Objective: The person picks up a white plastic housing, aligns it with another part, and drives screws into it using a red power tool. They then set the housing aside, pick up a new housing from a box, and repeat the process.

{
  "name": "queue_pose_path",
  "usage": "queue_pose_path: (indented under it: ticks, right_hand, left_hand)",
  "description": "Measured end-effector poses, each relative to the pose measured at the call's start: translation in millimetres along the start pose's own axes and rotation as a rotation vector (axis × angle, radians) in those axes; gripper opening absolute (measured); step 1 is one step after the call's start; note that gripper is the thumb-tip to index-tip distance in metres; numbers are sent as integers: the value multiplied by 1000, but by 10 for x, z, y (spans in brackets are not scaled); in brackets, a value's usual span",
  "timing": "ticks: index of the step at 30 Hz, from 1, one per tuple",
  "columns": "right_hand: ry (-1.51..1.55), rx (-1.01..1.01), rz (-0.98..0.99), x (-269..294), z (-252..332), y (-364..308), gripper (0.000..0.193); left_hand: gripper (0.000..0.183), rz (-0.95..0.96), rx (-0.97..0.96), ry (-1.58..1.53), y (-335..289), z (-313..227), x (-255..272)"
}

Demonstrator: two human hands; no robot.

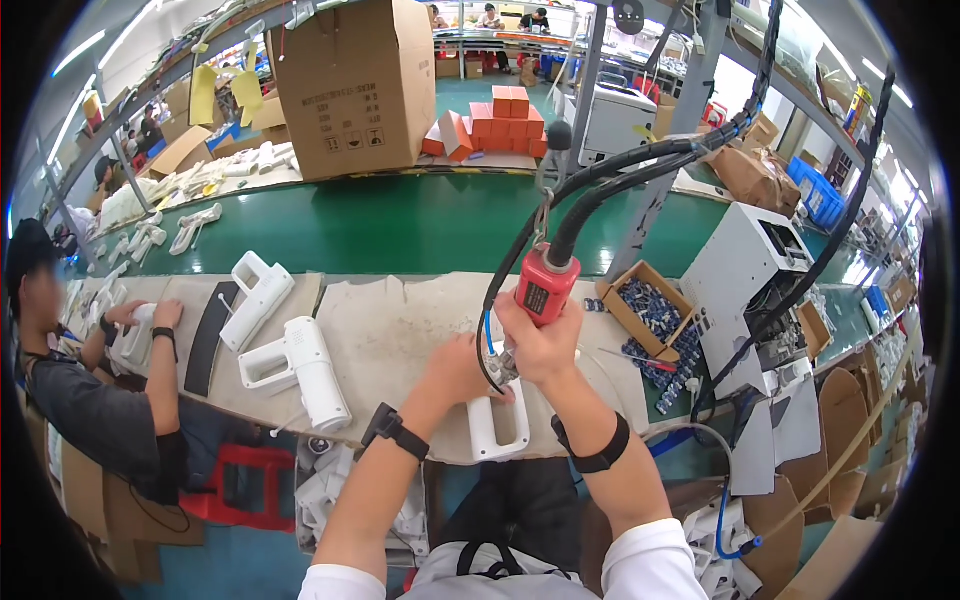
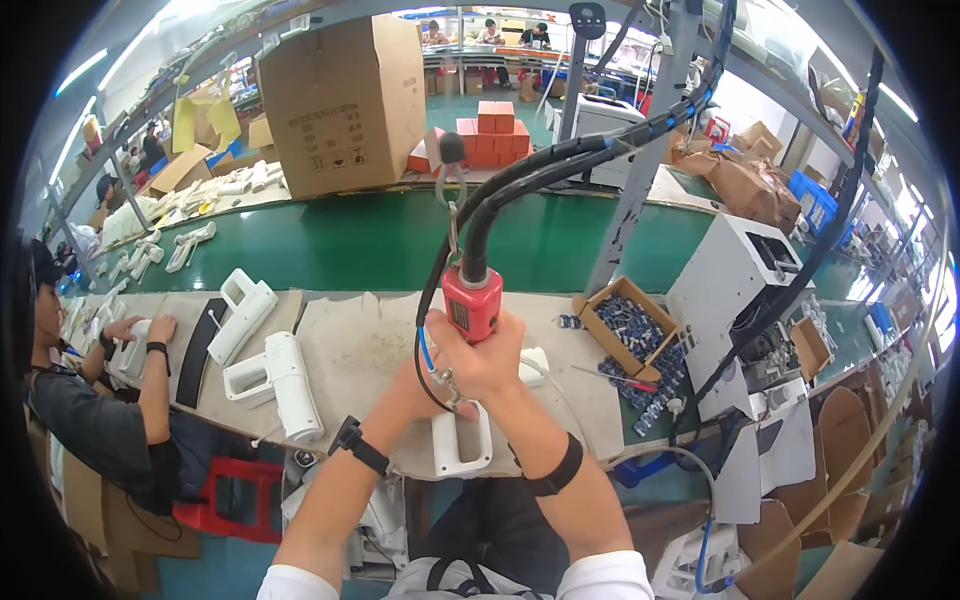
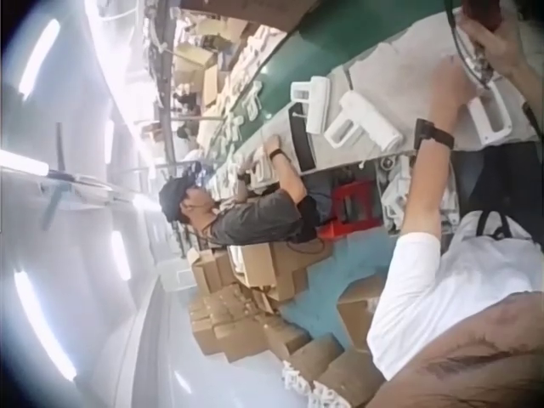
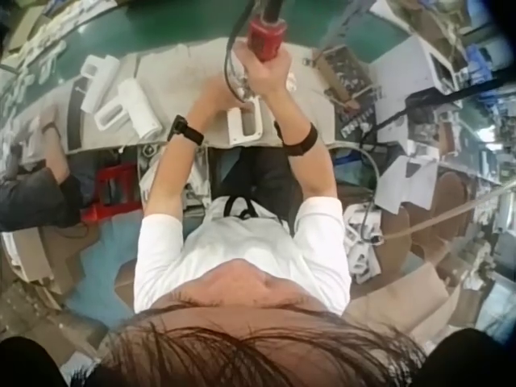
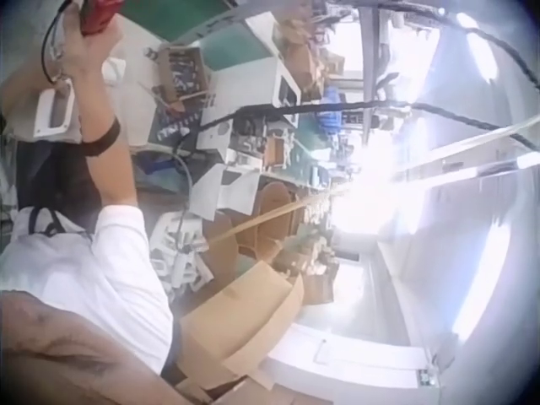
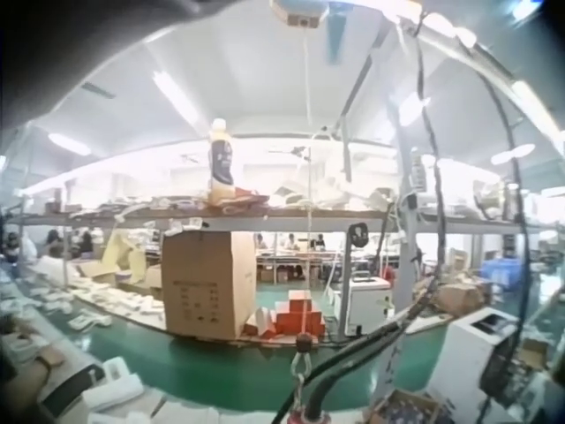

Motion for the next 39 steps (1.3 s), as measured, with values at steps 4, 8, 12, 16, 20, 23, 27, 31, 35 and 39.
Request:
queue_pose_path:
  ticks: [4,8,12,16,20,23,27,31,35,39]
  right_hand:
    - [1,18,-40,12,53,21,14]
    - [170,68,-49,-16,653,151,14]
    - [190,107,-14,-260,580,313,17]
    - [197,59,-8,-444,352,356,18]
    - [189,36,-32,-539,187,390,20]
    - [177,3,-34,-582,110,395,21]
    - [143,11,-13,-655,-83,349,21]
    - [85,56,15,-638,-48,288,19]
    - [204,75,-19,-442,476,249,17]
    - [157,131,25,-337,639,204,17]
  left_hand:
    - [86,-126,215,-4,-232,126,-9]
    - [92,-13,534,-252,-517,160,-42]
    - [106,-124,535,-194,-591,175,-218]
    - [102,-144,555,-170,-596,193,-257]
    - [95,-186,530,-187,-585,156,-232]
    - [89,-194,559,-248,-565,42,-149]
    - [85,-178,530,-245,-564,98,-186]
    - [83,-162,506,-206,-557,81,-217]
    - [92,-326,534,-300,-569,240,-341]
    - [102,-282,631,-270,-557,130,-288]
Point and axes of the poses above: each hand's wrist, its own y-axis towards the middle knuckle, its own x-axis out of the back of the hand, z = x × y, the point moved 1 cm from there along y, towards the middle knuckle, and after that the axes turned 12 degrees about -y, right-handed, at the moved point
